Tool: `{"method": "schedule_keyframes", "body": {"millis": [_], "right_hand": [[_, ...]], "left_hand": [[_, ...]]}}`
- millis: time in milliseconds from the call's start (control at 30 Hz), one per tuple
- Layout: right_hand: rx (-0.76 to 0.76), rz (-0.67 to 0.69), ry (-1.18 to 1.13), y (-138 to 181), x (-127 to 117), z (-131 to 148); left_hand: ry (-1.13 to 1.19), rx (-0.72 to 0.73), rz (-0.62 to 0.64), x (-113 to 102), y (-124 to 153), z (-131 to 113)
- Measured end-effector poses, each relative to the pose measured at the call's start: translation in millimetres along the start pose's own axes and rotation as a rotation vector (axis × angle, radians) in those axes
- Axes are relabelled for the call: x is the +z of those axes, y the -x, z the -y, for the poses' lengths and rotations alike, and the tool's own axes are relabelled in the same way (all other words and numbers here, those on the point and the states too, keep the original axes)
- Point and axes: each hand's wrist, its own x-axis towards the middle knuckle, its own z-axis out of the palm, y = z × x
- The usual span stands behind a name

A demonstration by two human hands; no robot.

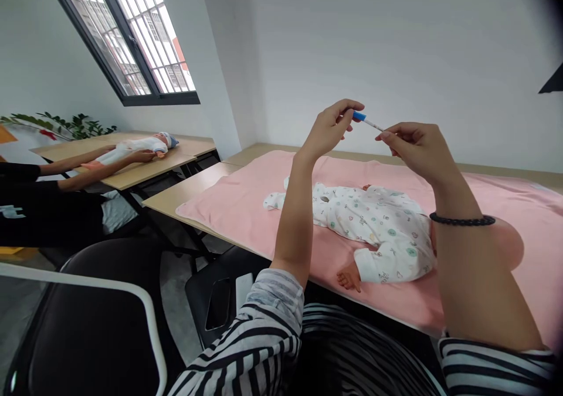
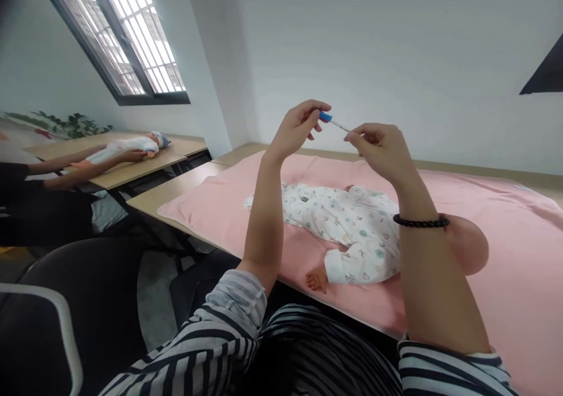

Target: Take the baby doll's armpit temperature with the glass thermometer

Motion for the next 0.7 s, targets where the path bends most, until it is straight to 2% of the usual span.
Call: {"method": "schedule_keyframes", "body": {"millis": [300, 433, 700], "right_hand": [[0.037, -0.039, 0.019, -1.4, 0.0, -0.3], [0.037, -0.007, 0.015, -0.3, 0.6, 2.3], [0.053, 0.072, -0.007, 1.9, -0.3, 0.6]], "left_hand": [[-0.003, 0.053, 0.030, -1.5, -1.7, 4.9], [-0.049, 0.102, 0.022, -4.5, -0.5, 3.4], [-0.083, 0.081, -0.096, -6.4, 4.2, -5.1]]}}
